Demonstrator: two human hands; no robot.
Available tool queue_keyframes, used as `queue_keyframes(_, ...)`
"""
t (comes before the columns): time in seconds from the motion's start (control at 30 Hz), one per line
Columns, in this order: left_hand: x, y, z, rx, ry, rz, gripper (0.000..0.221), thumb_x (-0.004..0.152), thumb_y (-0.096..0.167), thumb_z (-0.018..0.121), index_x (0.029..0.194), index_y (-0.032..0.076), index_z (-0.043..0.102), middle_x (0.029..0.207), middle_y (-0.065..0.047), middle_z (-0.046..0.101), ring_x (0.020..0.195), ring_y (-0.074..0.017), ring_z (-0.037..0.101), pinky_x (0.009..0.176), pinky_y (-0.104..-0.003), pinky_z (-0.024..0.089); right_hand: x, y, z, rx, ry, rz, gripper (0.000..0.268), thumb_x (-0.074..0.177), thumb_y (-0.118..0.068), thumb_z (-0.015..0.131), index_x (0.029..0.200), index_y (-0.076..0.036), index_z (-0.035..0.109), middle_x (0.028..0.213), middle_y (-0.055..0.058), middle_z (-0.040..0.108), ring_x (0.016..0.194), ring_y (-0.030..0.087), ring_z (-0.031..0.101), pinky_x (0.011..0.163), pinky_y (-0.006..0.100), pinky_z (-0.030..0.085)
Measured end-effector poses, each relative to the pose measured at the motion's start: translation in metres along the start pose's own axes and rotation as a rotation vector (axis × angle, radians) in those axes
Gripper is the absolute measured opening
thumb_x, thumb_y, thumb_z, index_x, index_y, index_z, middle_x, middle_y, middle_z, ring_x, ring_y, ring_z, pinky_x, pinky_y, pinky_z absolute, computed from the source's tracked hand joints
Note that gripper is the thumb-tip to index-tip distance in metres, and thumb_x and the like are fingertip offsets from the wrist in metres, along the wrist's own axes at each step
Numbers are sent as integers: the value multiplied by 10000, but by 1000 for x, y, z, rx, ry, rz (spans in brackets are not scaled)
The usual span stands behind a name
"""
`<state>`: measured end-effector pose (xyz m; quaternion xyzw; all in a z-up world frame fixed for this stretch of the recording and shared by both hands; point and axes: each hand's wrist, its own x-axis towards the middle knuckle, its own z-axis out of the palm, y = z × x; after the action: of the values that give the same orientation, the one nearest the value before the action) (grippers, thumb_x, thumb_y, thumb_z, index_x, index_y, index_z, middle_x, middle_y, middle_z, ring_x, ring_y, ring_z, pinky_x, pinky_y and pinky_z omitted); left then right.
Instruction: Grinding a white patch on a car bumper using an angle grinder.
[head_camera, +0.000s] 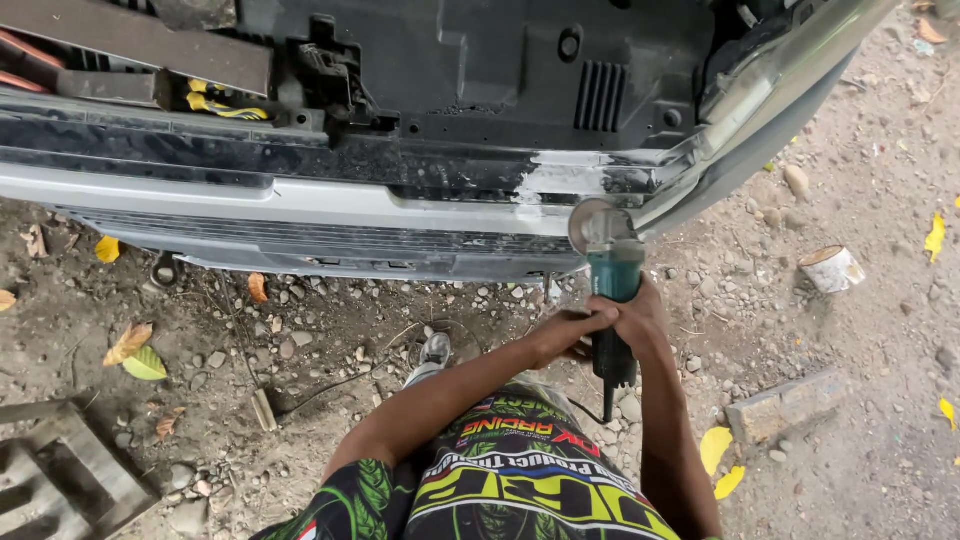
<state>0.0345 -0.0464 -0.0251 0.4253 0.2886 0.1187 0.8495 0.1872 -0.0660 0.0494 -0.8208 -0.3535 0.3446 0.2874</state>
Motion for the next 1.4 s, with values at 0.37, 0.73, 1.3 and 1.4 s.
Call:
queue_keyframes(0.37,49,-60,48,-470,-395,-92,354,983,262,766,1217,31,635,1042,-113,704,917,-271,728,885,-478,604,7,-36,-33,-139,-32,58,705,584,-286,884,1204,-52,644,1034,140,745,877,252,736,795,382,596)
queue_keyframes(0.73,66,-28,84,-806,-449,51,244,1014,192,710,1193,56,618,964,-81,661,840,-219,678,938,-503,581,31,-75,-46,-376,-182,45,693,560,-316,882,1163,-52,668,990,145,749,852,267,741,796,388,584)
queue_keyframes(1.3,66,-10,67,-723,-366,23,180,948,159,690,1086,63,624,913,-51,639,781,-185,643,890,-446,588,49,-81,-28,-431,-189,81,734,556,-328,890,1217,-98,668,1071,127,753,927,256,741,876,409,592)
queue_keyframes(1.4,62,-16,63,-760,-387,45,178,946,160,709,1072,69,623,891,-41,618,759,-180,626,871,-450,589,46,-81,-20,-432,-214,83,752,553,-318,888,1234,-107,648,1079,119,747,940,254,737,888,422,592)
